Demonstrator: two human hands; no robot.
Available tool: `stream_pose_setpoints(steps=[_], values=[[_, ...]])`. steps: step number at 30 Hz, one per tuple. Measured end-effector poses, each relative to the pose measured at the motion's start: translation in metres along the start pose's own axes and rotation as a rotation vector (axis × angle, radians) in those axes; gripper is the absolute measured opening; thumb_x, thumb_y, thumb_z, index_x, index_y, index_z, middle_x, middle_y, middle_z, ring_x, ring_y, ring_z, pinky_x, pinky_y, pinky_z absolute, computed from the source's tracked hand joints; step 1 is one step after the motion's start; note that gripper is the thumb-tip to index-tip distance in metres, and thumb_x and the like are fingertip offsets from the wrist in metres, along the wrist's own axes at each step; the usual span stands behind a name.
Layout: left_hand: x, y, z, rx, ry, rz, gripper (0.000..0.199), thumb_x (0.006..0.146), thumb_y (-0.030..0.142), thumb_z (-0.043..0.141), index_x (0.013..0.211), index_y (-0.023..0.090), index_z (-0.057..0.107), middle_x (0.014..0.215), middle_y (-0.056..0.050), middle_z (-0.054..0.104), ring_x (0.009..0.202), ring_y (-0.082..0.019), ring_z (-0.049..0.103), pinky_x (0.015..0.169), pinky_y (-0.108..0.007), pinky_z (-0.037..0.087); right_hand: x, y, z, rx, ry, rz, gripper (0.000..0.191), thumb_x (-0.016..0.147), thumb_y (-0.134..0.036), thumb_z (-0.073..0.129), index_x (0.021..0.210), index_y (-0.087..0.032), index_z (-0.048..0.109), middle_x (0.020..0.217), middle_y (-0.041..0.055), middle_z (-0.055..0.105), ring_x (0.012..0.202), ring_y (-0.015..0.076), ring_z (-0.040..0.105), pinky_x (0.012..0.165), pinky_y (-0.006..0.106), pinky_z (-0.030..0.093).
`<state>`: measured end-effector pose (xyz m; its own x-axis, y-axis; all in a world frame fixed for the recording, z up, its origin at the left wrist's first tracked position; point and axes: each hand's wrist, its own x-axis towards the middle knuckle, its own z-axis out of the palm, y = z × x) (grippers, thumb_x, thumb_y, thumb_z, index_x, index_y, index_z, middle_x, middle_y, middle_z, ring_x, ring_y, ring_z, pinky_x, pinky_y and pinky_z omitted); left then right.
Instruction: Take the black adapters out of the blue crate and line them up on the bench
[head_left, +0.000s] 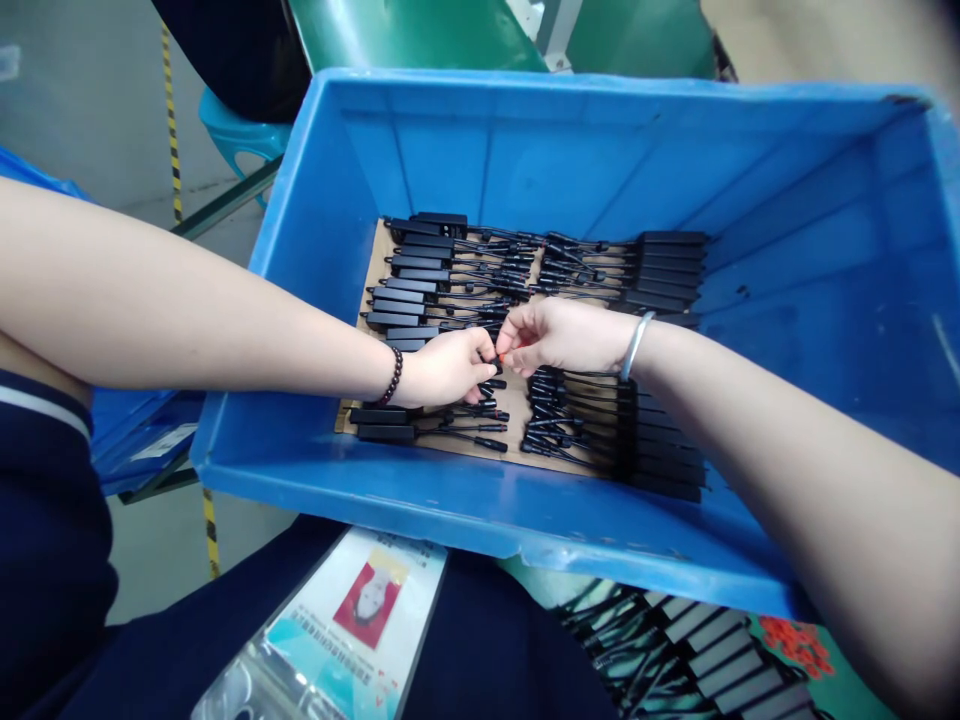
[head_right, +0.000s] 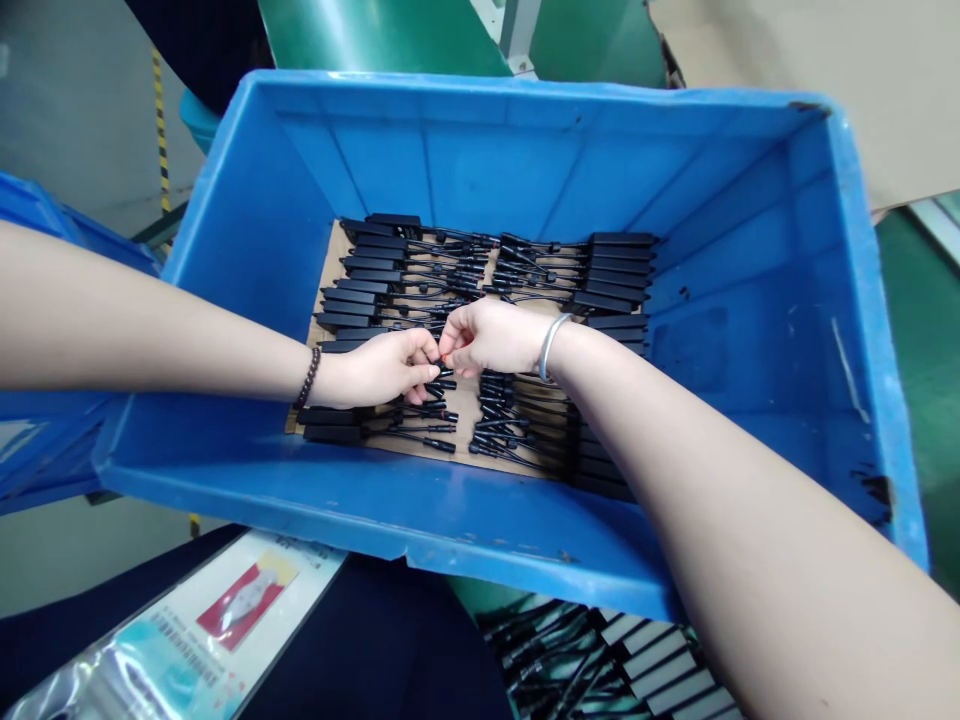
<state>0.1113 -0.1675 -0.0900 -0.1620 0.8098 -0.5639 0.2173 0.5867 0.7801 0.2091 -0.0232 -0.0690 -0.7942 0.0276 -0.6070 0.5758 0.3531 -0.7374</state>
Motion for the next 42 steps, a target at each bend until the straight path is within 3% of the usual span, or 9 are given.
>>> stream_pose_setpoints(steps=[42], values=[[-0.0004, -0.0008, -0.0012, 0.03, 0.021, -0.022, 0.012, 0.082, 0.026, 0.054, 0.08, 0.015, 0.051, 0.069, -0.002, 0.06, 0.056, -0.012, 0.062, 0.05, -0.019, 0.047, 0.0033, 0.0062, 0.0004, -0.054, -0.03, -0.007, 0.011, 0.071, -0.023, 0.065, 0.076, -0.014, 0.06, 0.065, 0.0012, 0.062, 0.061, 0.012, 0.061, 0.059, 0.022, 0.051]])
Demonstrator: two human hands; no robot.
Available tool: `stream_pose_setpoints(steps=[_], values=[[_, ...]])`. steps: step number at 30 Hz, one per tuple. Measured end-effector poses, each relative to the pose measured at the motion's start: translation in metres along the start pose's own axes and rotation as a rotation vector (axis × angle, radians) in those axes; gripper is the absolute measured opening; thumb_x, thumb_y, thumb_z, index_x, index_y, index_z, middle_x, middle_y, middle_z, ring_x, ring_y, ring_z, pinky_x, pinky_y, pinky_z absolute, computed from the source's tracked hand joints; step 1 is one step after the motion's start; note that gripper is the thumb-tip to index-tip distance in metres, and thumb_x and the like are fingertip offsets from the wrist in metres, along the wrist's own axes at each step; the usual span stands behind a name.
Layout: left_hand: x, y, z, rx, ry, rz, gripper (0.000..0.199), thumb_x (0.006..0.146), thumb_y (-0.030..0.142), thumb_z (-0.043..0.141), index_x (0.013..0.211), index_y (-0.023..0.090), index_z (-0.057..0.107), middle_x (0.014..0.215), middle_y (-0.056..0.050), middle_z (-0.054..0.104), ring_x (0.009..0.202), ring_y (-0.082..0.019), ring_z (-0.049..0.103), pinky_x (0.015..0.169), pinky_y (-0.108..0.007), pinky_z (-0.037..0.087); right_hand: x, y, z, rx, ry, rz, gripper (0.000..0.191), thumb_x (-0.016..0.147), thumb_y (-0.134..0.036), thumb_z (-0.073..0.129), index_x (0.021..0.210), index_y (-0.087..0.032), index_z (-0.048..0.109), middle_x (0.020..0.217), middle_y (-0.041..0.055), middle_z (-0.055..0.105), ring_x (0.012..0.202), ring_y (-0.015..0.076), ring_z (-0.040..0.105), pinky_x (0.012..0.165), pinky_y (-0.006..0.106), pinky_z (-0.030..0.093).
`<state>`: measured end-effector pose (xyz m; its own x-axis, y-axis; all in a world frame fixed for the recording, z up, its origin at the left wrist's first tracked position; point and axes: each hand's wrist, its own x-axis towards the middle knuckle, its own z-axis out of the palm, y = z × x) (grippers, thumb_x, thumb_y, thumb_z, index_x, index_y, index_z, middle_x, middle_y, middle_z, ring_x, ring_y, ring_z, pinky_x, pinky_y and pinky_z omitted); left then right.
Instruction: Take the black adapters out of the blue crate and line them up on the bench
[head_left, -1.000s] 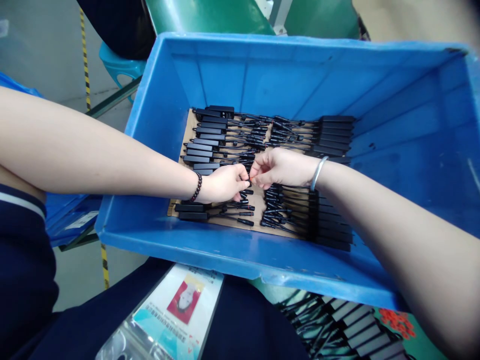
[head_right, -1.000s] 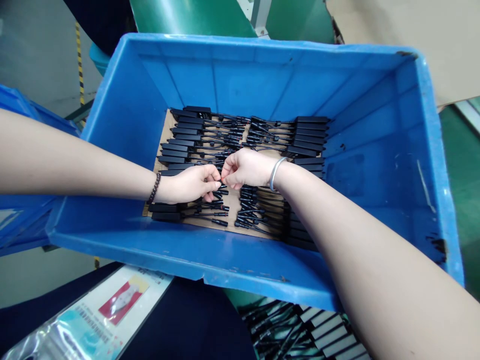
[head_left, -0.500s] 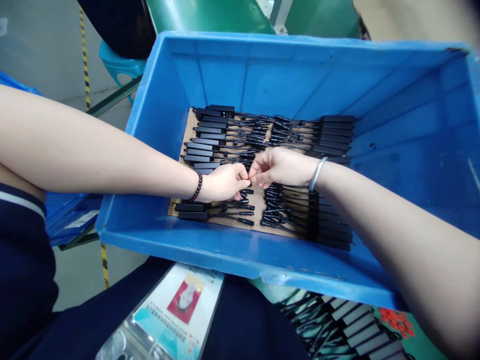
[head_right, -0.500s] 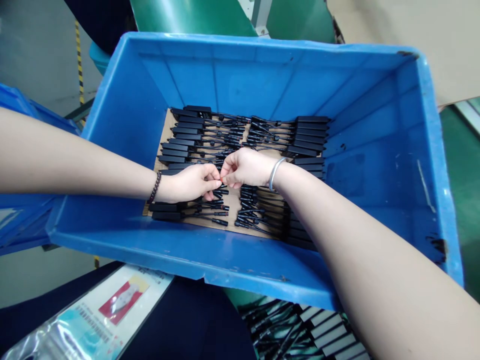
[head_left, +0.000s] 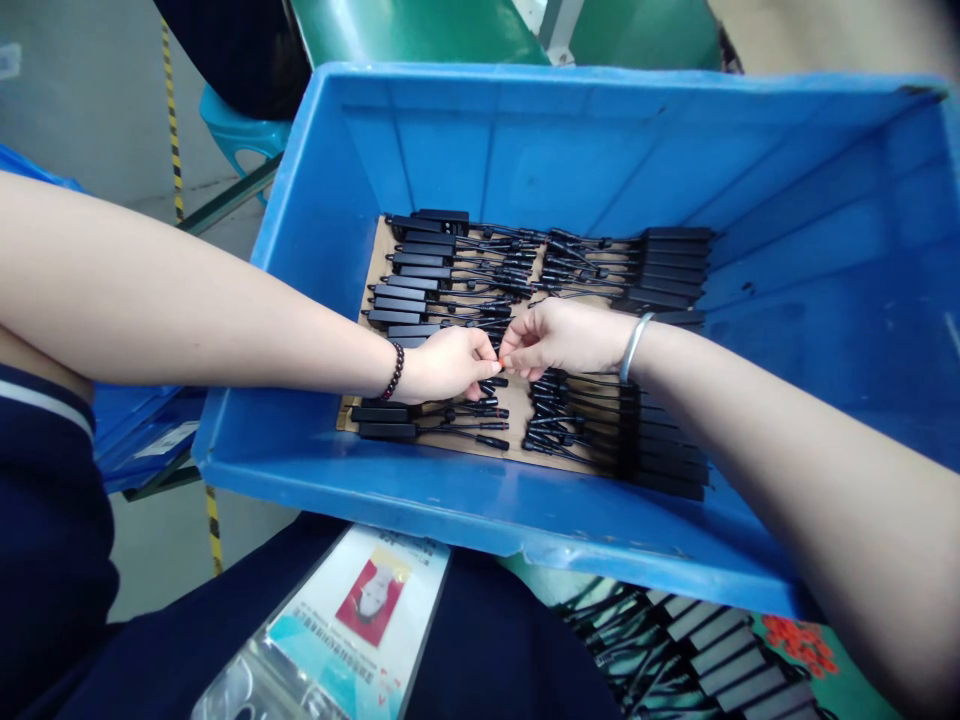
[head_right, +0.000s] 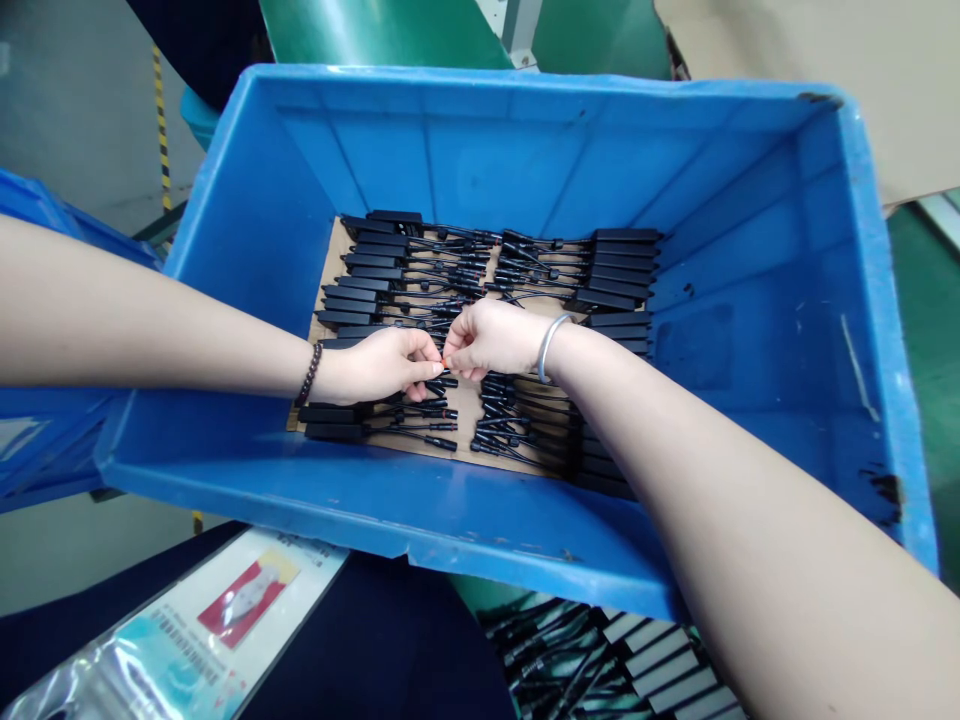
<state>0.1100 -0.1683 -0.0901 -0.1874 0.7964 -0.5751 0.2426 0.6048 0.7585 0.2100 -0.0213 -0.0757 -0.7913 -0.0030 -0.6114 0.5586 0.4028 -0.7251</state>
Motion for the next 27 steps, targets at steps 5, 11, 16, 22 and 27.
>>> stream_pose_setpoints(steps=[5, 11, 16, 22, 27], values=[[-0.001, 0.001, 0.0, -0.013, -0.018, -0.009, 0.011, 0.081, 0.025, 0.055, 0.078, 0.015, 0.052, 0.069, -0.002, 0.061, 0.055, -0.012, 0.061, 0.051, -0.02, 0.048, -0.001, 0.001, 0.0, -0.065, -0.044, -0.04, 0.012, 0.07, -0.025, 0.062, 0.078, -0.015, 0.059, 0.066, 0.0007, 0.062, 0.059, 0.0111, 0.059, 0.055, 0.02, 0.047], [-0.003, 0.004, 0.002, -0.063, -0.036, -0.017, 0.005, 0.078, 0.017, 0.056, 0.075, 0.014, 0.054, 0.065, -0.001, 0.059, 0.054, -0.01, 0.059, 0.053, -0.021, 0.048, -0.005, -0.007, 0.004, -0.263, -0.091, -0.027, 0.009, 0.072, -0.024, 0.054, 0.075, -0.016, 0.054, 0.059, -0.0019, 0.055, 0.052, 0.0082, 0.047, 0.051, 0.019, 0.036], [-0.008, 0.011, 0.002, -0.15, -0.023, -0.06, 0.006, 0.076, 0.01, 0.057, 0.071, 0.012, 0.055, 0.061, 0.0, 0.057, 0.053, -0.008, 0.054, 0.054, -0.02, 0.047, -0.004, -0.01, 0.005, -0.44, -0.07, -0.059, 0.012, 0.074, -0.028, 0.051, 0.077, -0.016, 0.051, 0.062, -0.0021, 0.049, 0.054, 0.0086, 0.039, 0.052, 0.02, 0.031], [-0.011, 0.011, 0.003, -0.225, -0.053, -0.064, 0.006, 0.075, 0.007, 0.058, 0.07, 0.011, 0.057, 0.057, 0.001, 0.054, 0.051, -0.006, 0.049, 0.056, -0.019, 0.043, -0.004, -0.009, 0.005, -0.495, -0.088, -0.078, 0.007, 0.076, -0.023, 0.05, 0.078, -0.016, 0.05, 0.066, -0.0009, 0.05, 0.058, 0.0095, 0.041, 0.054, 0.02, 0.032], [-0.011, 0.013, 0.003, -0.353, -0.058, -0.107, 0.005, 0.076, 0.005, 0.057, 0.073, 0.009, 0.057, 0.062, 0.0, 0.056, 0.054, -0.005, 0.052, 0.059, -0.018, 0.044, -0.004, -0.008, 0.003, -0.408, -0.108, -0.043, 0.007, 0.077, -0.022, 0.05, 0.08, -0.016, 0.05, 0.063, -0.0015, 0.051, 0.056, 0.0092, 0.043, 0.053, 0.019, 0.034]])
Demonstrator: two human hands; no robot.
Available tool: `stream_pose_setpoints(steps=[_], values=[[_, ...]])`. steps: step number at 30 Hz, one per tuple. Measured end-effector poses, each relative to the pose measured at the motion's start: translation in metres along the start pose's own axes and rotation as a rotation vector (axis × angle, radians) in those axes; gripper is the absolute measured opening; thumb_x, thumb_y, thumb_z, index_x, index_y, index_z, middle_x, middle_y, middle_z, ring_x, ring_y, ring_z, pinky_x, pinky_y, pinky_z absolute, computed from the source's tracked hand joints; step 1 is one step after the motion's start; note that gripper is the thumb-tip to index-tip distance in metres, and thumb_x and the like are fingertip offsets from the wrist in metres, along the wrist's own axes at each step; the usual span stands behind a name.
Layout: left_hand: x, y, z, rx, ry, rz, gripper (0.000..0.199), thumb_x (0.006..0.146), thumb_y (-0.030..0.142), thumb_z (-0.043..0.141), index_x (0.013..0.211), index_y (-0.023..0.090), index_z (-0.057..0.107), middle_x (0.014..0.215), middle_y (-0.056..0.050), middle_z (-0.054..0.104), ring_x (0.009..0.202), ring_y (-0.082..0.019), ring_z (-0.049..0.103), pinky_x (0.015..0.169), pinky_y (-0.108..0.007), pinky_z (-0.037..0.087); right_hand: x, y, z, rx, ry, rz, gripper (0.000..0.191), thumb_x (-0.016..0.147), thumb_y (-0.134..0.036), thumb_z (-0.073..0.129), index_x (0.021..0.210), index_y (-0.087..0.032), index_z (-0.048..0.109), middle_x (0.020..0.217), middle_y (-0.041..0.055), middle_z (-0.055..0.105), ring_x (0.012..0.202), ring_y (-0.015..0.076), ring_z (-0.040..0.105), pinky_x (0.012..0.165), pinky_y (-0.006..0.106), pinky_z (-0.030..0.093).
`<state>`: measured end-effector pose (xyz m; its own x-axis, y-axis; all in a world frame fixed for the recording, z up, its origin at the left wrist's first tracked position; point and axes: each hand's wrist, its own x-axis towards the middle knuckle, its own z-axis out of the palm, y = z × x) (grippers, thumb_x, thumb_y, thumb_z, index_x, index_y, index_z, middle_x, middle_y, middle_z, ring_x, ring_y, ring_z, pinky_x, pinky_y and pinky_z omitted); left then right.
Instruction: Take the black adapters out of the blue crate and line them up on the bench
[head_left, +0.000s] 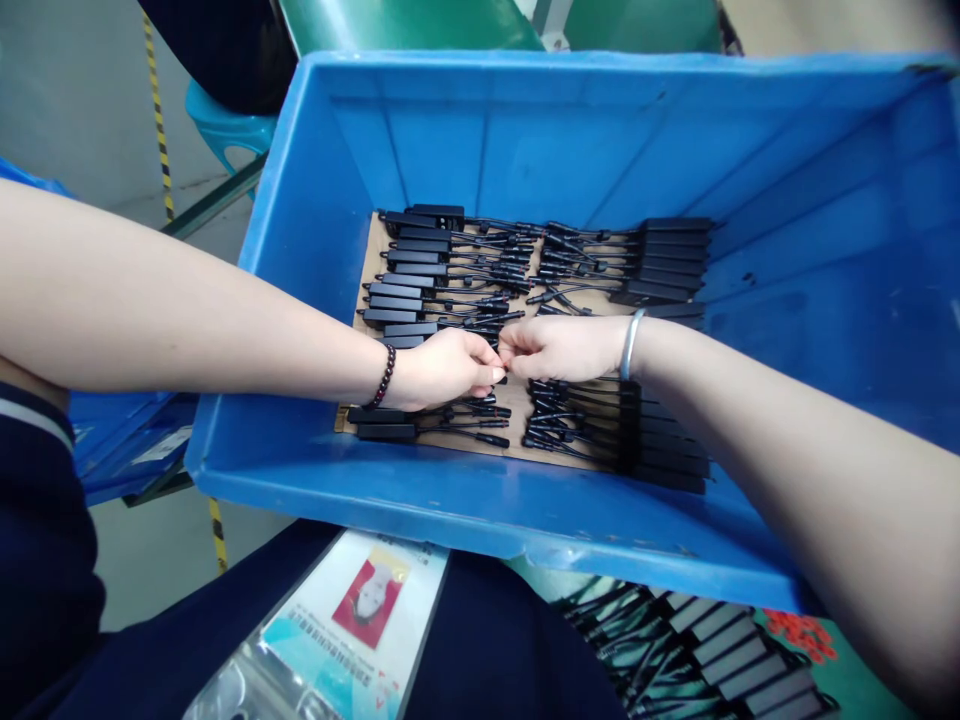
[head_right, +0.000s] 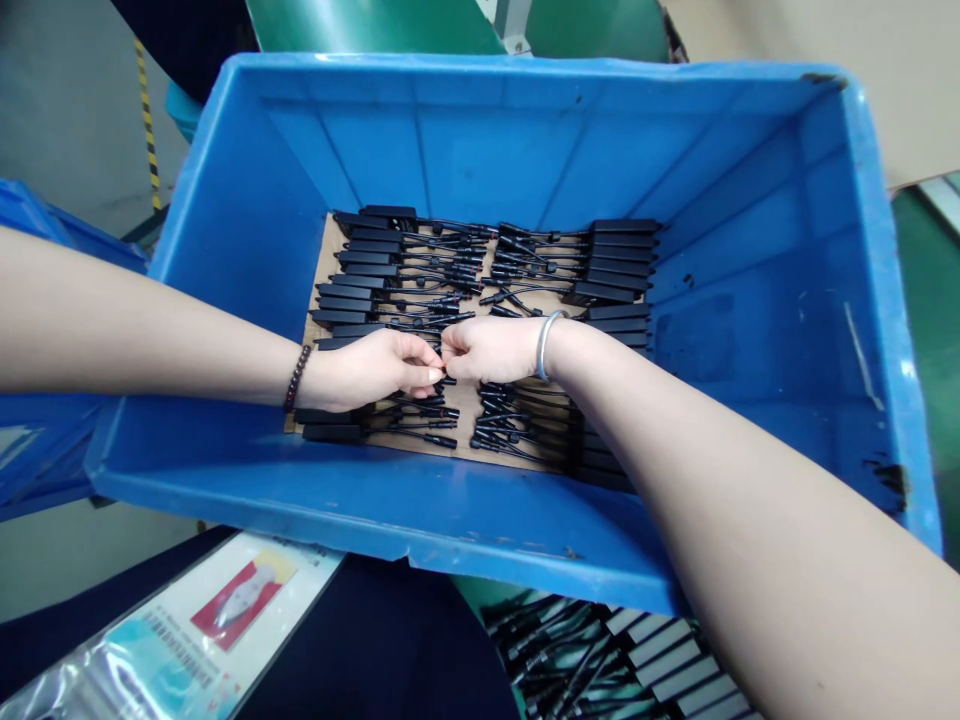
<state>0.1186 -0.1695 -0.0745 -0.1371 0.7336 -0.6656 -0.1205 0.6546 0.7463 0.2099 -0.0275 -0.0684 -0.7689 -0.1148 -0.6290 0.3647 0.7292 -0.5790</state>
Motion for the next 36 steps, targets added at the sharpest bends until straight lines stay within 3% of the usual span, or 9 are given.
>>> stream_pose_setpoints(steps=[5, 8, 12, 20, 23, 27, 29, 36], values=[[0.001, 0.001, 0.001, -0.017, -0.018, -0.011, 0.003, 0.078, 0.008, 0.057, 0.074, 0.009, 0.056, 0.063, -0.001, 0.058, 0.055, -0.005, 0.053, 0.059, -0.018, 0.045, -0.004, 0.001, -0.005, 0.116, -0.054, 0.056, 0.006, 0.077, -0.018, 0.051, 0.082, -0.016, 0.051, 0.062, -0.0012, 0.054, 0.054, 0.0096, 0.049, 0.054, 0.02, 0.038], [0.003, -0.002, 0.0, 0.003, -0.029, 0.034, 0.001, 0.078, 0.01, 0.057, 0.079, 0.01, 0.056, 0.064, 0.0, 0.057, 0.054, -0.006, 0.054, 0.058, -0.019, 0.045, -0.007, 0.003, -0.01, 0.074, -0.015, 0.103, 0.006, 0.077, -0.019, 0.051, 0.082, -0.016, 0.052, 0.062, -0.0004, 0.055, 0.056, 0.011, 0.052, 0.055, 0.021, 0.039], [0.005, -0.005, -0.004, 0.025, -0.054, 0.093, 0.013, 0.078, 0.015, 0.059, 0.091, 0.014, 0.06, 0.067, 0.0, 0.059, 0.055, -0.007, 0.055, 0.058, -0.021, 0.047, -0.012, 0.003, -0.018, -0.019, 0.026, 0.128, 0.011, 0.077, -0.022, 0.051, 0.086, -0.017, 0.054, 0.065, 0.0005, 0.058, 0.057, 0.0123, 0.053, 0.056, 0.022, 0.039], [0.003, -0.005, -0.002, 0.124, -0.066, 0.007, 0.008, 0.071, 0.016, 0.065, 0.075, 0.009, 0.063, 0.069, -0.003, 0.063, 0.059, -0.009, 0.059, 0.063, -0.023, 0.051, -0.017, 0.004, -0.026, -0.204, 0.126, 0.191, 0.021, 0.08, -0.031, 0.048, 0.091, -0.017, 0.058, 0.071, 0.0026, 0.061, 0.066, 0.0163, 0.055, 0.061, 0.025, 0.037], [0.003, 0.001, -0.003, 0.352, -0.101, 0.075, 0.014, 0.071, 0.023, 0.065, 0.08, 0.012, 0.064, 0.072, -0.003, 0.064, 0.058, -0.01, 0.059, 0.059, -0.023, 0.05, -0.017, 0.005, -0.027, -0.263, 0.172, 0.182, 0.022, 0.079, -0.033, 0.049, 0.089, -0.016, 0.06, 0.074, 0.0049, 0.062, 0.072, 0.0191, 0.056, 0.063, 0.027, 0.037], [0.004, 0.016, -0.011, 0.78, -0.036, 0.376, 0.016, 0.071, 0.021, 0.063, 0.085, 0.014, 0.064, 0.077, -0.002, 0.065, 0.066, -0.01, 0.059, 0.062, -0.019, 0.046, -0.017, 0.006, -0.03, -0.282, 0.256, 0.145, 0.024, 0.077, -0.035, 0.054, 0.086, -0.015, 0.062, 0.075, 0.0076, 0.062, 0.078, 0.022, 0.056, 0.066, 0.029, 0.037], [0.005, 0.022, -0.015, 0.953, -0.019, 0.464, 0.017, 0.071, 0.018, 0.061, 0.088, 0.014, 0.062, 0.081, -0.002, 0.065, 0.071, -0.011, 0.059, 0.065, -0.019, 0.045, -0.018, 0.006, -0.032, -0.271, 0.288, 0.115, 0.025, 0.076, -0.036, 0.055, 0.086, -0.015, 0.063, 0.076, 0.0081, 0.062, 0.079, 0.0226, 0.055, 0.066, 0.029, 0.038], [0.009, 0.022, -0.015, 1.504, -0.075, 0.565, 0.019, 0.081, 0.021, 0.046, 0.094, 0.018, 0.061, 0.085, -0.006, 0.065, 0.075, -0.017, 0.059, 0.067, -0.025, 0.042, -0.027, -0.005, -0.034, -0.29, 0.338, 0.108, 0.027, 0.076, -0.033, 0.054, 0.09, -0.014, 0.065, 0.08, 0.0089, 0.063, 0.082, 0.0243, 0.057, 0.069, 0.031, 0.039]])
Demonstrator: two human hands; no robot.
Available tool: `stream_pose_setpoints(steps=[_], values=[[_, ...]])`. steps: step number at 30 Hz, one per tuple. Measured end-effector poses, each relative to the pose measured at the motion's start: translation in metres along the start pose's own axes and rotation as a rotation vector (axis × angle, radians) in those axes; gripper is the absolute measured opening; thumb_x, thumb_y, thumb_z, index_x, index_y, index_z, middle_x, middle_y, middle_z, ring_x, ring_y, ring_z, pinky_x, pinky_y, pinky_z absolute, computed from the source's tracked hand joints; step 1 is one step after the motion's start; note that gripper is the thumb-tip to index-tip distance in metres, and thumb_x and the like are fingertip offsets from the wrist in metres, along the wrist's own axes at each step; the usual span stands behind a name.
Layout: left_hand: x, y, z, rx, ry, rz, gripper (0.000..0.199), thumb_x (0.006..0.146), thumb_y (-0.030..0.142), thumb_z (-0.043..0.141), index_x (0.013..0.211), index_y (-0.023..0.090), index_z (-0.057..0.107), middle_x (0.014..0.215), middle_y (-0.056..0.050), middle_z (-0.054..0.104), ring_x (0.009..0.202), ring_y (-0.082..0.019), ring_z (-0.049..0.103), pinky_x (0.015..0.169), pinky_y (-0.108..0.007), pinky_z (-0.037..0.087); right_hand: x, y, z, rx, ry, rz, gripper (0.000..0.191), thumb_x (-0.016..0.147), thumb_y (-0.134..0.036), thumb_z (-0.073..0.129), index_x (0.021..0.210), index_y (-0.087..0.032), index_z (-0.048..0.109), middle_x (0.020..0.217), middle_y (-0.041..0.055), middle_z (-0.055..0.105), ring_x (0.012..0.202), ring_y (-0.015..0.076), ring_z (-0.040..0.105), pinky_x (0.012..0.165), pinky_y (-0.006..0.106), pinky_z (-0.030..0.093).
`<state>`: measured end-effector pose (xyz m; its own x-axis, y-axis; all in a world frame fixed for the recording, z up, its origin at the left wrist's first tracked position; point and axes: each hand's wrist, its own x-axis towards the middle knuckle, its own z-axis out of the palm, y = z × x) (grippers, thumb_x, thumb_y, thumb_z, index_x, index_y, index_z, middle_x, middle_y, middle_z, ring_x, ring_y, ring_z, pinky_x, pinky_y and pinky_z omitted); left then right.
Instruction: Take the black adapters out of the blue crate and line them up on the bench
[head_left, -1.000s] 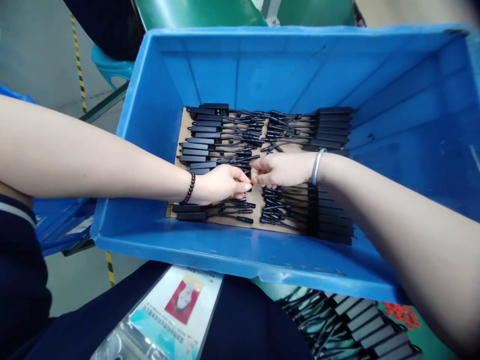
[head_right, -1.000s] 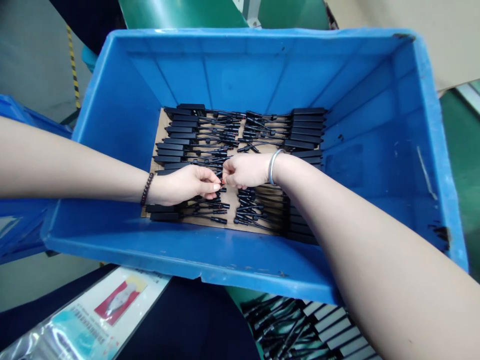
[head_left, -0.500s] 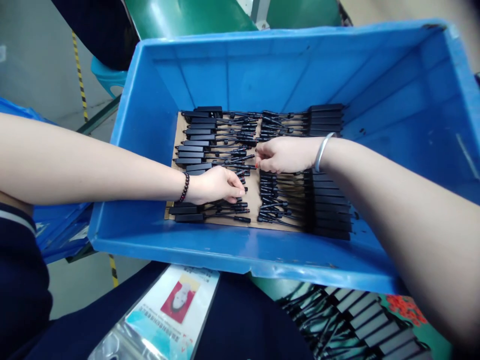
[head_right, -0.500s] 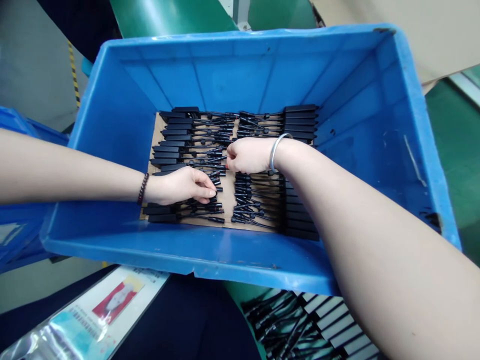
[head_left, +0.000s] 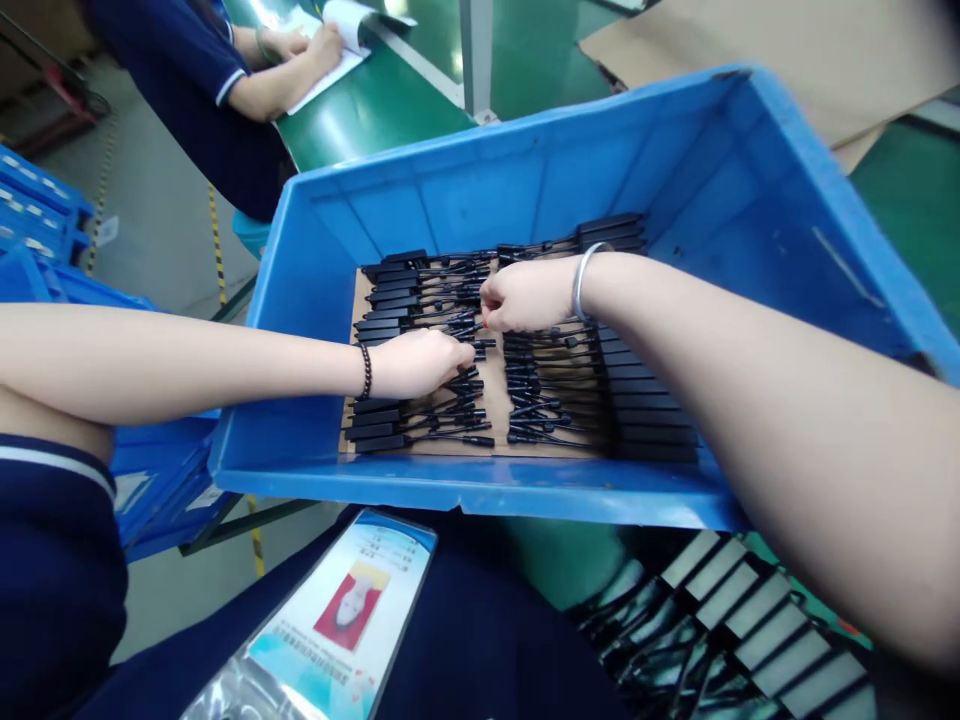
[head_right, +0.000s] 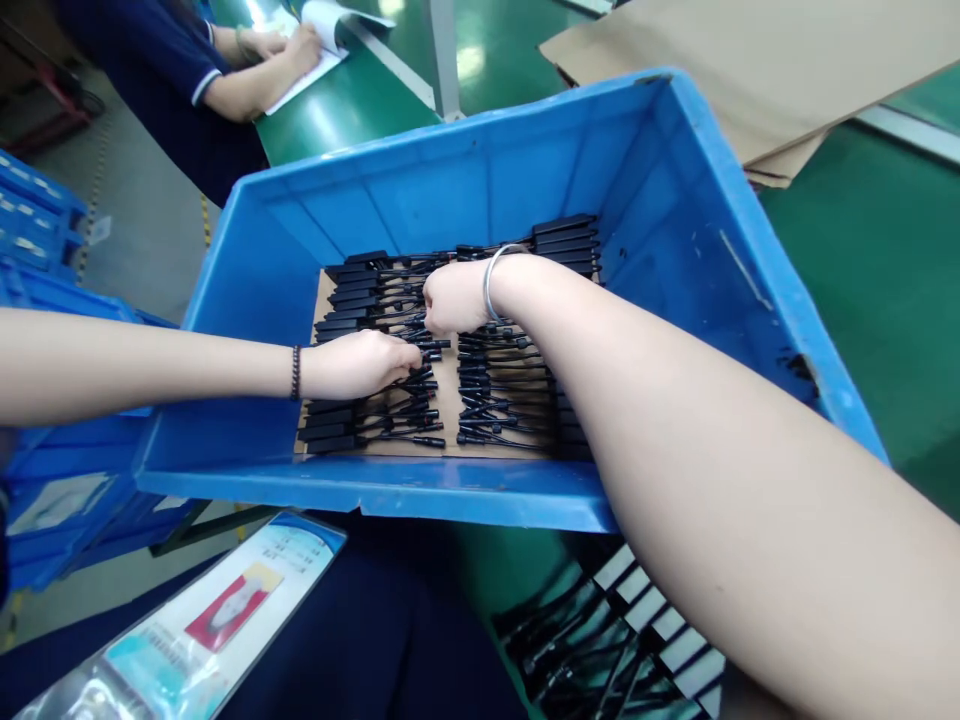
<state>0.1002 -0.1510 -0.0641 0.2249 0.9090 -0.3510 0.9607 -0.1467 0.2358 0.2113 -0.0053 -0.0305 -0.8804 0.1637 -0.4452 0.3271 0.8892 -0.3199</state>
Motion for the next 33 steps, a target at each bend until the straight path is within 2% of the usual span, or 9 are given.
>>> stream_pose_setpoints(steps=[4, 8, 12, 15, 17, 20, 23, 27, 33], values=[[0.01, 0.006, 0.001, 0.103, -0.014, -0.042, 0.023, 0.076, 0.024, 0.055, 0.098, 0.017, 0.059, 0.082, -0.007, 0.064, 0.074, -0.02, 0.059, 0.063, -0.025, 0.041, -0.008, -0.007, -0.004, -0.079, 0.014, -0.005, 0.028, 0.076, -0.03, 0.051, 0.093, -0.012, 0.065, 0.085, 0.0102, 0.064, 0.08, 0.0227, 0.058, 0.067, 0.03, 0.039], [0.01, 0.005, -0.002, -0.013, 0.017, -0.002, 0.024, 0.073, 0.018, 0.055, 0.097, 0.018, 0.062, 0.077, -0.004, 0.063, 0.072, -0.017, 0.06, 0.063, -0.024, 0.042, -0.015, -0.01, -0.01, -0.114, 0.05, -0.013, 0.029, 0.076, -0.028, 0.05, 0.093, -0.011, 0.065, 0.087, 0.0103, 0.065, 0.078, 0.02, 0.058, 0.063, 0.027, 0.039], [0.0, 0.0, 0.002, -0.512, -0.01, -0.147, 0.022, 0.078, 0.022, 0.052, 0.097, 0.015, 0.059, 0.073, -0.001, 0.061, 0.061, -0.011, 0.061, 0.059, -0.02, 0.046, -0.02, -0.011, -0.015, -0.126, 0.064, -0.014, 0.028, 0.075, -0.026, 0.051, 0.093, -0.01, 0.066, 0.09, 0.0111, 0.065, 0.079, 0.0201, 0.058, 0.064, 0.027, 0.039], [-0.006, -0.005, 0.011, -0.928, -0.032, -0.236, 0.022, 0.076, 0.025, 0.057, 0.094, 0.014, 0.054, 0.076, -0.001, 0.06, 0.062, -0.01, 0.062, 0.059, -0.021, 0.05, -0.019, -0.011, -0.015, -0.146, 0.066, -0.023, 0.028, 0.076, -0.026, 0.05, 0.092, -0.01, 0.066, 0.089, 0.0114, 0.065, 0.079, 0.0206, 0.058, 0.064, 0.027, 0.039], [-0.006, -0.007, 0.017, -1.12, -0.018, -0.248, 0.025, 0.072, 0.025, 0.063, 0.091, 0.013, 0.052, 0.076, -0.001, 0.059, 0.066, -0.01, 0.061, 0.062, -0.023, 0.052, -0.017, -0.01, -0.013, -0.161, 0.069, -0.027, 0.028, 0.076, -0.027, 0.049, 0.091, -0.01, 0.067, 0.089, 0.0114, 0.065, 0.079, 0.0208, 0.058, 0.065, 0.028, 0.039], [-0.004, -0.008, 0.02, -1.292, -0.022, -0.29, 0.031, 0.069, 0.026, 0.069, 0.092, 0.012, 0.053, 0.075, -0.001, 0.059, 0.066, -0.009, 0.06, 0.061, -0.023, 0.053, -0.015, -0.007, -0.011, -0.164, 0.059, -0.018, 0.028, 0.076, -0.028, 0.049, 0.09, -0.011, 0.067, 0.087, 0.0106, 0.066, 0.077, 0.0198, 0.059, 0.064, 0.027, 0.039], [-0.002, -0.007, 0.019, -1.376, -0.037, -0.355, 0.038, 0.064, 0.026, 0.074, 0.093, 0.01, 0.055, 0.074, -0.002, 0.061, 0.061, -0.009, 0.061, 0.061, -0.024, 0.053, -0.013, -0.004, -0.011, -0.145, 0.063, -0.022, 0.027, 0.075, -0.028, 0.05, 0.089, -0.012, 0.067, 0.084, 0.0096, 0.066, 0.076, 0.0195, 0.059, 0.065, 0.026, 0.039], [-0.002, -0.003, 0.016, -1.419, 0.056, -0.468, 0.038, 0.055, 0.024, 0.08, 0.083, 0.008, 0.06, 0.07, -0.003, 0.063, 0.063, -0.009, 0.061, 0.065, -0.023, 0.053, -0.013, -0.002, -0.011, -0.108, 0.074, -0.027, 0.026, 0.075, -0.028, 0.051, 0.088, -0.013, 0.067, 0.084, 0.0097, 0.066, 0.077, 0.0203, 0.059, 0.068, 0.027, 0.04], [0.0, -0.002, 0.019, -1.401, 0.1, -0.507, 0.03, 0.056, 0.023, 0.079, 0.072, 0.007, 0.06, 0.067, -0.002, 0.062, 0.06, -0.007, 0.059, 0.063, -0.021, 0.052, -0.013, -0.001, -0.01, -0.102, 0.07, -0.008, 0.025, 0.075, -0.028, 0.052, 0.088, -0.013, 0.067, 0.084, 0.0097, 0.066, 0.078, 0.0203, 0.059, 0.069, 0.027, 0.04]])
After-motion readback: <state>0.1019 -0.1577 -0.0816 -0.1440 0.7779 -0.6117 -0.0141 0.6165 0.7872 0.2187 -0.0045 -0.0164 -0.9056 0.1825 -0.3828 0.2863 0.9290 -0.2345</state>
